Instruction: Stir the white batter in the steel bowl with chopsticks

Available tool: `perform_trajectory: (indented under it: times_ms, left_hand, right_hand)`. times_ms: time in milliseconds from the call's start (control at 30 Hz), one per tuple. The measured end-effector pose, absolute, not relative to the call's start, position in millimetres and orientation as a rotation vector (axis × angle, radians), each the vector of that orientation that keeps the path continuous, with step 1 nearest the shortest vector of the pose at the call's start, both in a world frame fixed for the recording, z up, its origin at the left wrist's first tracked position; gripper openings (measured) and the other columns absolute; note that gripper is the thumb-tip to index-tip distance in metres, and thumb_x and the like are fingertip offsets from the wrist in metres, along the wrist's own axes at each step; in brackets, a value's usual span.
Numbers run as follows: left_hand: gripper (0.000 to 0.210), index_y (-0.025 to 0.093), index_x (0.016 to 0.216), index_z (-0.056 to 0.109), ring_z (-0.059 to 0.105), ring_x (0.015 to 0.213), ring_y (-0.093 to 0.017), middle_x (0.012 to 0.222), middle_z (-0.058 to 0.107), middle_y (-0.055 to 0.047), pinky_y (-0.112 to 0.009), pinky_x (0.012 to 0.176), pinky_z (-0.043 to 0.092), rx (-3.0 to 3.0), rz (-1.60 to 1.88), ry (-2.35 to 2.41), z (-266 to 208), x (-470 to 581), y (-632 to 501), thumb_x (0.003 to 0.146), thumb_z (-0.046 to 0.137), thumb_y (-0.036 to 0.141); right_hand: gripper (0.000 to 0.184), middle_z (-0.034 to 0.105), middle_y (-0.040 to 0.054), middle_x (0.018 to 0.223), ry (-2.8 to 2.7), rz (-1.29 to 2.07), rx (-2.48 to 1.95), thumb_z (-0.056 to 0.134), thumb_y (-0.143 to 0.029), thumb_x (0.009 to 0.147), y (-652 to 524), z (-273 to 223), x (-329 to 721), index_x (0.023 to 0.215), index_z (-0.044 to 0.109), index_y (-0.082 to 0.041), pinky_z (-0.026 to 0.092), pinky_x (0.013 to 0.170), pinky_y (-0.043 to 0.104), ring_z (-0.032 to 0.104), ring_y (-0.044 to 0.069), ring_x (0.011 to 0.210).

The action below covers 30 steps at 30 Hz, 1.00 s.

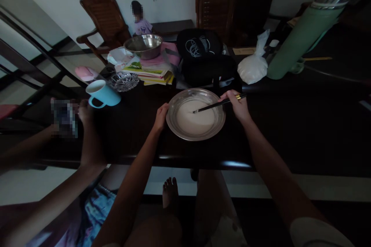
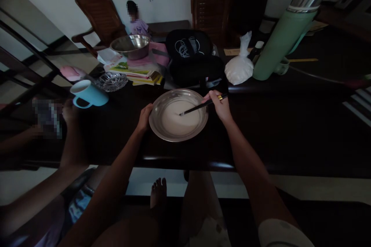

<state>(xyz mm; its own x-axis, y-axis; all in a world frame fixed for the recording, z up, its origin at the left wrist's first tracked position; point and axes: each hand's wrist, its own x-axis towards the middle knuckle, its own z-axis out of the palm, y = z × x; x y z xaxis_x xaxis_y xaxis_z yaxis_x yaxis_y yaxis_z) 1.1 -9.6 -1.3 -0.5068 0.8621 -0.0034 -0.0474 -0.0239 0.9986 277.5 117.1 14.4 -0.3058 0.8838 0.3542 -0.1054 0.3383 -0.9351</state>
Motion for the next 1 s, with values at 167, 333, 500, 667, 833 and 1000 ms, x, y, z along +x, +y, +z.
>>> perform_trajectory:
  times_ms: [167,333,500,667,833,1000]
  left_hand:
    - [0.036,0.017,0.056,0.045,0.032,0.052,-0.009,0.056,0.038,0.005,-0.021,0.049,0.028,0.893,1.615,1.544,-0.8,0.8,-10.5,0.086,0.062,0.029]
    - [0.036,0.017,0.055,0.046,0.033,0.054,-0.010,0.056,0.038,0.004,-0.021,0.049,0.028,0.891,1.620,1.547,-0.9,1.7,-9.7,0.086,0.060,0.029]
    - [0.036,0.017,0.053,0.044,0.032,0.054,-0.010,0.055,0.036,0.004,-0.022,0.049,0.028,0.868,1.640,1.540,-1.7,2.6,-7.4,0.084,0.060,0.023]
    - [0.038,0.017,0.050,0.043,0.033,0.055,-0.011,0.056,0.037,0.004,-0.023,0.052,0.031,0.883,1.615,1.565,2.9,3.1,-5.0,0.086,0.055,0.016]
    - [0.040,0.017,0.047,0.044,0.032,0.057,-0.012,0.056,0.038,0.003,-0.024,0.052,0.030,0.940,1.599,1.592,4.7,1.2,-4.0,0.086,0.052,0.009]
    - [0.040,0.017,0.049,0.044,0.032,0.056,-0.011,0.056,0.037,0.003,-0.023,0.051,0.028,0.903,1.620,1.591,3.3,1.9,-6.4,0.088,0.052,0.011]
  right_hand:
    - [0.048,0.070,0.0009,0.057,-1.602,1.196,-0.720,0.055,-0.066,0.087,114.9,13.5,277.8,0.070,0.068,-0.023,0.056,0.067,0.034,0.070,0.019,0.062]
    - [0.042,0.077,0.0016,0.075,-1.717,1.165,-0.677,0.057,-0.063,0.087,113.1,11.5,274.1,0.078,0.072,-0.025,0.056,0.081,0.038,0.073,0.021,0.079]
    - [0.044,0.072,0.0003,0.060,-1.528,1.141,-0.753,0.056,-0.063,0.087,118.7,12.5,279.3,0.071,0.068,-0.024,0.056,0.067,0.034,0.070,0.018,0.062]
    - [0.046,0.070,-0.0001,0.058,-1.590,1.177,-0.699,0.055,-0.064,0.087,116.7,11.1,278.8,0.070,0.068,-0.024,0.055,0.067,0.033,0.069,0.018,0.060]
    - [0.042,0.077,0.0019,0.080,-1.787,1.052,-0.675,0.054,-0.061,0.090,117.6,8.3,277.5,0.078,0.074,-0.026,0.055,0.083,0.038,0.071,0.021,0.083]
    - [0.044,0.071,0.0004,0.061,-1.524,1.112,-0.736,0.053,-0.062,0.090,119.5,12.0,281.3,0.073,0.067,-0.024,0.054,0.064,0.033,0.068,0.018,0.060]
